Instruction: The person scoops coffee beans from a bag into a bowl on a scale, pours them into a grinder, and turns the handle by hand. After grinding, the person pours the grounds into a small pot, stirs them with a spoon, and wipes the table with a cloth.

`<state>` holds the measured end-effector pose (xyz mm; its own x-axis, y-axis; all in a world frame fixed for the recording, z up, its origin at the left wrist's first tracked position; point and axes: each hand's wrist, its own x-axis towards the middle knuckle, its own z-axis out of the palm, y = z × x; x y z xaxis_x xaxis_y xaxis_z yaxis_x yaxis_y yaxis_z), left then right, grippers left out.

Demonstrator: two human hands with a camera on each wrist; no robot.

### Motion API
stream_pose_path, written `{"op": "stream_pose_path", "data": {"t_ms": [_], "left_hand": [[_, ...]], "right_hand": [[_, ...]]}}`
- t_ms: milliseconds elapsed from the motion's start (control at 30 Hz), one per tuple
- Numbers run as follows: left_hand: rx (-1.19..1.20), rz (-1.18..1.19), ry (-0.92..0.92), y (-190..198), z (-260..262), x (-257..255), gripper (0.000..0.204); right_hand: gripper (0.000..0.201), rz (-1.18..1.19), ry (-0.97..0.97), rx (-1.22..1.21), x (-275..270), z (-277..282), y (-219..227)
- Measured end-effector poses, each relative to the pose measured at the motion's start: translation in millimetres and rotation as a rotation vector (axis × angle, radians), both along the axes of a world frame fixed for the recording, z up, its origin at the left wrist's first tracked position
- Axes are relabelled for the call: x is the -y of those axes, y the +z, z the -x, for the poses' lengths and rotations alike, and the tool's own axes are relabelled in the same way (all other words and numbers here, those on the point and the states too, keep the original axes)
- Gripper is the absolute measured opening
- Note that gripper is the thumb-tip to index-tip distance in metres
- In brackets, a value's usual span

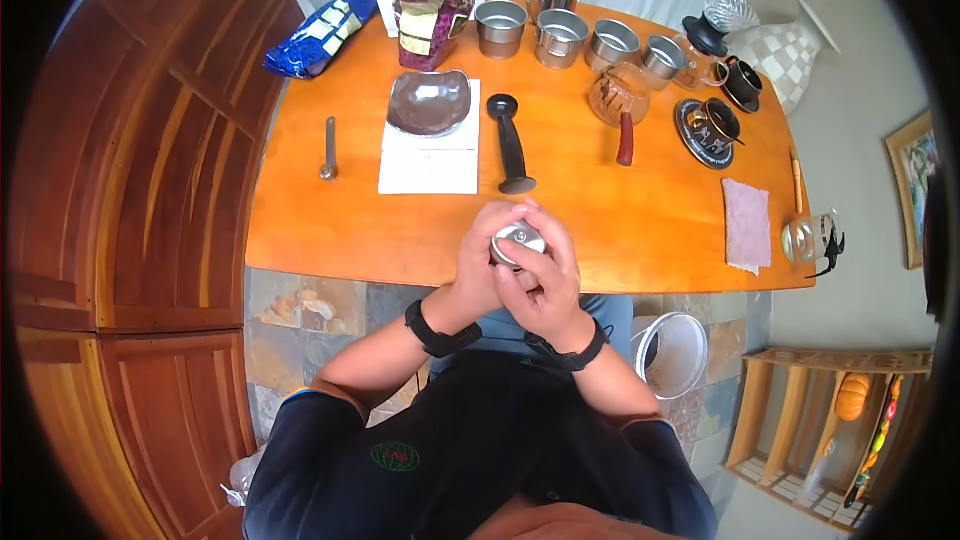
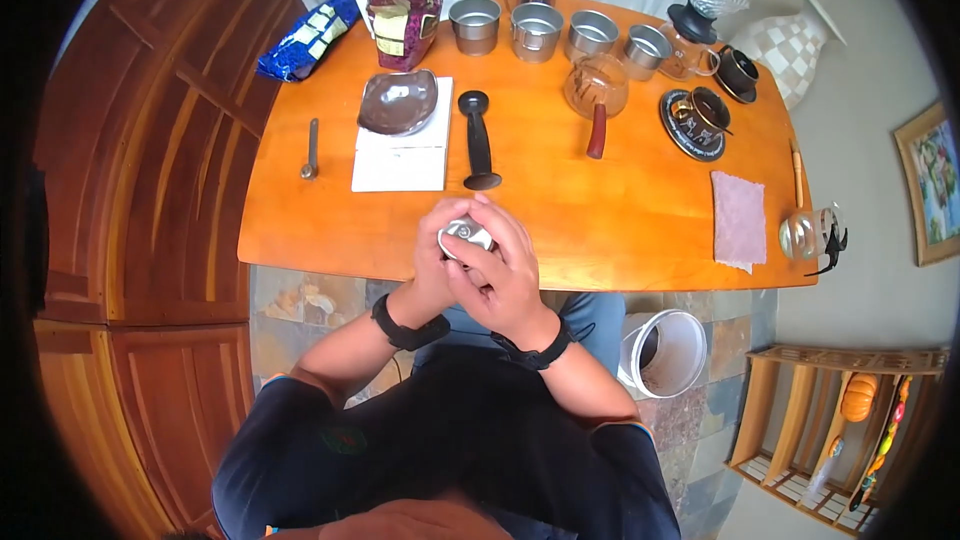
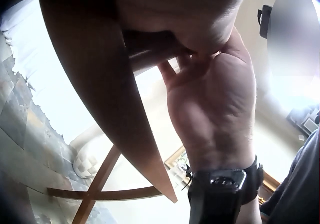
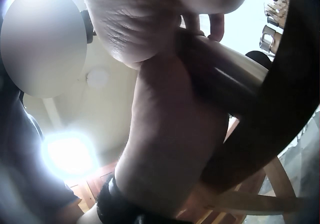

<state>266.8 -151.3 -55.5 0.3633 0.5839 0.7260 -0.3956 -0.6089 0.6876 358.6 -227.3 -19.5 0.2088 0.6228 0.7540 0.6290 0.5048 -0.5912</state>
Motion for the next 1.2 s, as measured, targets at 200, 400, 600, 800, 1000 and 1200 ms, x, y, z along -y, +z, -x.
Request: {"op": "stream_pose_path", "data": {"t_ms": [200, 400, 600, 800, 1000, 1200], "left_hand": [[-0.015, -0.079, -0.116, 3, -1, -2, 0.073], [0.035, -0.004, -0.126, 3, -2, -2, 0.069], [0.027, 0.029, -0.174, 6, 1, -4, 0.071], [0.071, 0.072, -0.327, 15, -3, -7, 0.058], [0.047, 0.213, -0.313, 19, 3, 2, 0.035], [0.060, 0.241, -0.332, 11, 4, 3, 0.033]], "right_hand": [[0.037, -0.040, -0.010, 0.023, 10, -4, -6], [0.039, -0.071, -0.009, -0.013, 9, -2, -16], [0.049, -0.057, 0.018, -0.004, 12, -3, -18], [0.082, 0.052, 0.431, -0.595, 13, 2, -17], [0.064, 0.220, 0.275, -0.437, 4, -5, -1], [0.062, 0.231, 0.290, -0.535, 0, -2, 0]]}}
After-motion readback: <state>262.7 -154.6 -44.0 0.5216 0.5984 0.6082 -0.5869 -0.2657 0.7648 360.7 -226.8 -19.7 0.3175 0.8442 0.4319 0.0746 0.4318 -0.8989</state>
